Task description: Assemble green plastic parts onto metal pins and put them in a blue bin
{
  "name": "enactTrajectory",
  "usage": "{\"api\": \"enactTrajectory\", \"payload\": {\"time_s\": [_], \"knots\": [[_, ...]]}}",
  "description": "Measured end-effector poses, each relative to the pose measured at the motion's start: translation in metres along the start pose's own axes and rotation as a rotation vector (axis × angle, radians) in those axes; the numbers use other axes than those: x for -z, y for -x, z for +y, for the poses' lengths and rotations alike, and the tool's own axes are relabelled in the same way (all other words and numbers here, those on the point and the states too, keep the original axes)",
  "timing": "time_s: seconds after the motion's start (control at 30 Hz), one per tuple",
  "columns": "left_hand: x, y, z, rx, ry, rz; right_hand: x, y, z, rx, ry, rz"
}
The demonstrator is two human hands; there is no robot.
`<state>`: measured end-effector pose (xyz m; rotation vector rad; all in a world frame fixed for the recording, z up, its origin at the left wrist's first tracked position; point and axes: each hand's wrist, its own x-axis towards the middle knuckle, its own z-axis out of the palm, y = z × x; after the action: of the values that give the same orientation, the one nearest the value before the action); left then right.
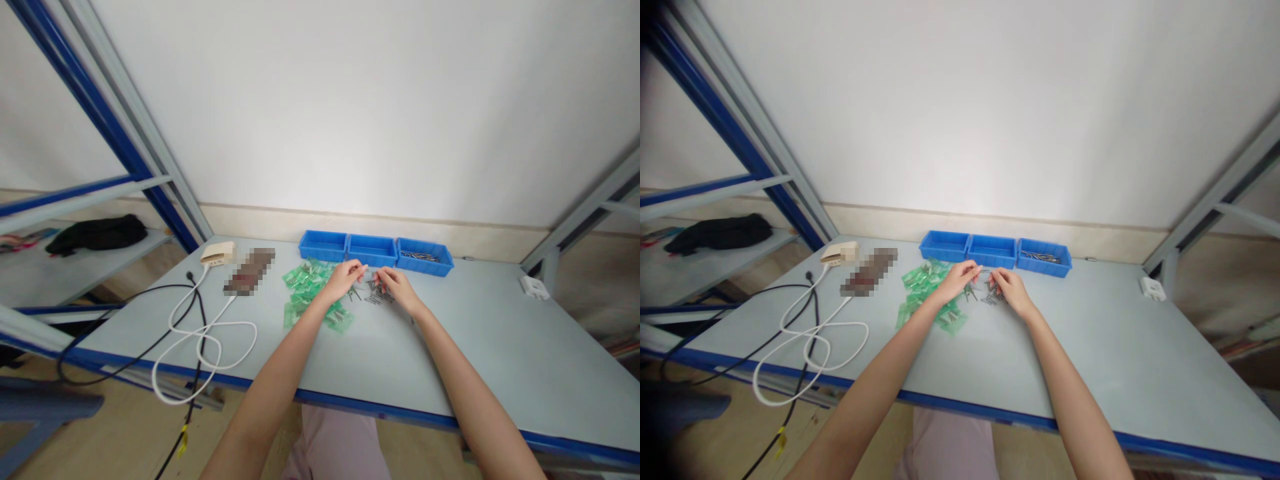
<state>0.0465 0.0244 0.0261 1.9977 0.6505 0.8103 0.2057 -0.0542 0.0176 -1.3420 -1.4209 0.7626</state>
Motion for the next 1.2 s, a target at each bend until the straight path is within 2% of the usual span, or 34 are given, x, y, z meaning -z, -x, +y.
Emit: {"api": "enactTrajectory", "payload": {"time_s": [0.13,0.4,0.57,0.77,0.83,0.93,1.07,1.13,1.2], "knots": [[-0.002,-0.002,-0.004,0.013,0.092,0.012,0.001,-0.002,0.005,-0.019,-0.02,0.036],[0.001,0.001,0.001,-0.007,0.041,-0.035,0.003,-0.001,0.003,-0.042,-0.05,-0.064],[0.001,-0.001,-0.005,0.007,0.075,-0.015,0.002,-0.001,0.003,-0.047,-0.066,-0.035],[0.003,0.001,-0.003,0.017,-0.032,-0.037,0.004,0.002,-0.004,-0.106,-0.093,-0.117],[0.006,0.002,-0.003,0.024,-0.079,-0.06,0.006,0.001,-0.007,-0.126,-0.131,-0.105],[0.013,0.004,-0.004,0.011,-0.248,-0.141,0.013,-0.002,-0.005,-0.157,-0.197,0.033],[0.022,0.007,-0.005,-0.036,-0.469,-0.302,0.034,-0.009,0.01,-0.218,-0.288,0.394],[0.023,0.008,-0.005,-0.058,-0.528,-0.34,0.047,-0.011,0.022,-0.268,-0.307,0.57],[0.022,0.008,-0.005,-0.072,-0.57,-0.352,0.06,-0.012,0.032,-0.303,-0.325,0.683]]}}
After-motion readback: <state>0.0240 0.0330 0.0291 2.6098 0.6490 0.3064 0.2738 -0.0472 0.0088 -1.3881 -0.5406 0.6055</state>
